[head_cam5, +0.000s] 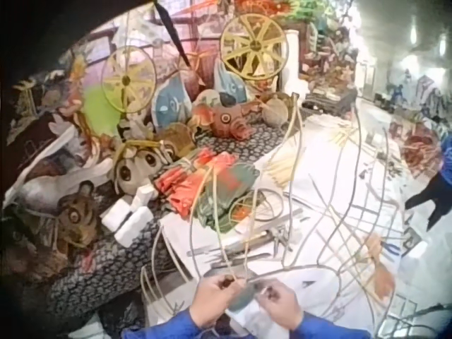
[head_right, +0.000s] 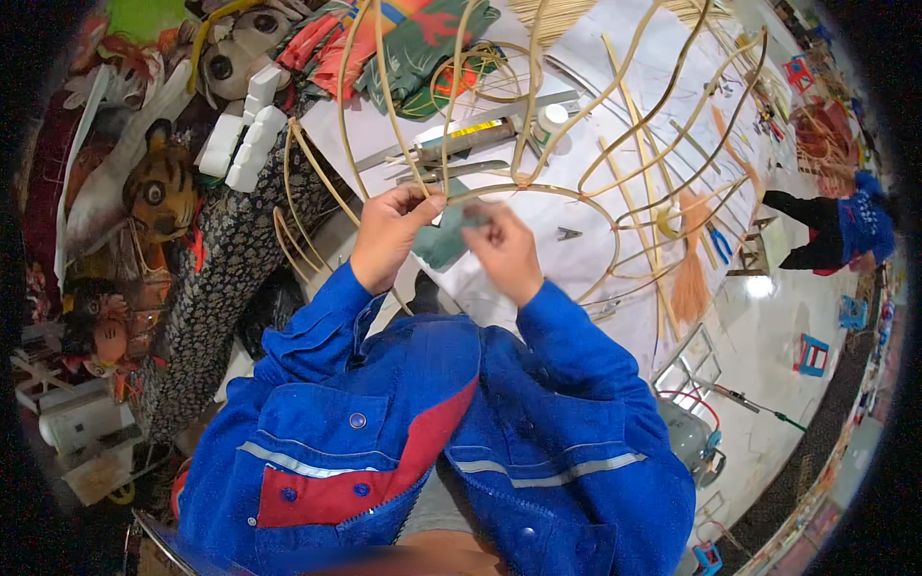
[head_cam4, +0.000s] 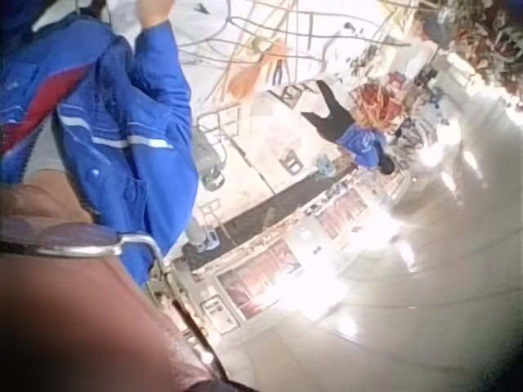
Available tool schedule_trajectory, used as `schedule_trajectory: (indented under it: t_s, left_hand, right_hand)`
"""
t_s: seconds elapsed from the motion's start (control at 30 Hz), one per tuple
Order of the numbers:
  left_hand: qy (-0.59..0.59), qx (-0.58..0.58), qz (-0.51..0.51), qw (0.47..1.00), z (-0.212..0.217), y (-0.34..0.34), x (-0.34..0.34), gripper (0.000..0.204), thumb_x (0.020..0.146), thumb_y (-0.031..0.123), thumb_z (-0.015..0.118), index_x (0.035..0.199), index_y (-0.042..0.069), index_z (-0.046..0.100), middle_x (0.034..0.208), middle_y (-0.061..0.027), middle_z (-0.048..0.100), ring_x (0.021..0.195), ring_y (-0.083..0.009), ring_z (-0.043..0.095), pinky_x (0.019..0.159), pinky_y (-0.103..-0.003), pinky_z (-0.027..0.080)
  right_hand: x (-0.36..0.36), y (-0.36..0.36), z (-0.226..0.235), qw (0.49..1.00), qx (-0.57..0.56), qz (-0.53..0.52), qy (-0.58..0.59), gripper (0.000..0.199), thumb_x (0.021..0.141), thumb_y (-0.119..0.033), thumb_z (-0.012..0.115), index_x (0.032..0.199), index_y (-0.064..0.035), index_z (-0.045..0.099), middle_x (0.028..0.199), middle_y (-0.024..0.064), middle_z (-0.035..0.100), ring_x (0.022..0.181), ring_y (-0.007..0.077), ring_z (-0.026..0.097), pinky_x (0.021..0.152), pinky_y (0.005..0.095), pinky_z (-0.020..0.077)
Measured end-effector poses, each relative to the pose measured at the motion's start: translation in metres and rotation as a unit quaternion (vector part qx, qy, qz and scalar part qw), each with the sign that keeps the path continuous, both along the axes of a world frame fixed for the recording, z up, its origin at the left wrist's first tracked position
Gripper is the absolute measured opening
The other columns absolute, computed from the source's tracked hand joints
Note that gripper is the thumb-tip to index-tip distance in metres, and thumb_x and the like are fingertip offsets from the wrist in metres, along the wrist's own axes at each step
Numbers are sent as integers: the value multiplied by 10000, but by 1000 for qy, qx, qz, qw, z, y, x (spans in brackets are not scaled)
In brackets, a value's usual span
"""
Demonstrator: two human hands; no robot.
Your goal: Assembling a skeletal frame by joining thin flexible sticks with adhesive tape.
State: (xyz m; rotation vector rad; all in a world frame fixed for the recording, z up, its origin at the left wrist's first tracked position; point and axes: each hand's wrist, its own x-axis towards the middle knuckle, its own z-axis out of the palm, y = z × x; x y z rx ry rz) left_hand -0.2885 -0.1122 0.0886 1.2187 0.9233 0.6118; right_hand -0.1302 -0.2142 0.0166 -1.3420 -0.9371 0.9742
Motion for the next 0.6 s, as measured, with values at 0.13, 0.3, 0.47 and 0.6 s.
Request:
schedule_trajectory:
  t_s: [0.13,0.3,0.47,0.6]
  left_hand:
    - [-13,-5,5,1000,8,-7,3,254,903,178,726,1076,-7,705,914,-14,681,795,-77,570,746,-224,453]
    - [-12,13,-8,1000,16,-10,4,244,920,145,706,1088,-31,684,910,-30,684,830,-87,604,778,-228,477]
    - [20,76,-8,997,1,-13,1,313,910,107,687,1199,-6,643,1022,-45,674,840,-87,587,769,-238,485]
    - [38,98,-73,992,6,-12,2,432,905,99,683,1314,7,579,1111,-22,654,881,-83,550,801,-246,456]
  right_hand:
    - [0,46,32,973,160,-2,164,501,872,-42,683,1353,-14,544,1267,61,614,879,86,592,738,257,504]
    - [9,43,7,975,125,99,153,382,900,-68,665,1274,-8,615,1088,67,670,799,81,591,668,248,491]
    - [-2,16,7,961,40,13,274,166,916,-90,658,1044,6,702,754,-16,623,545,38,455,479,205,354]
    - [-11,15,6,961,12,-18,276,157,941,-109,623,1030,-7,702,735,-15,596,537,25,423,478,197,327]
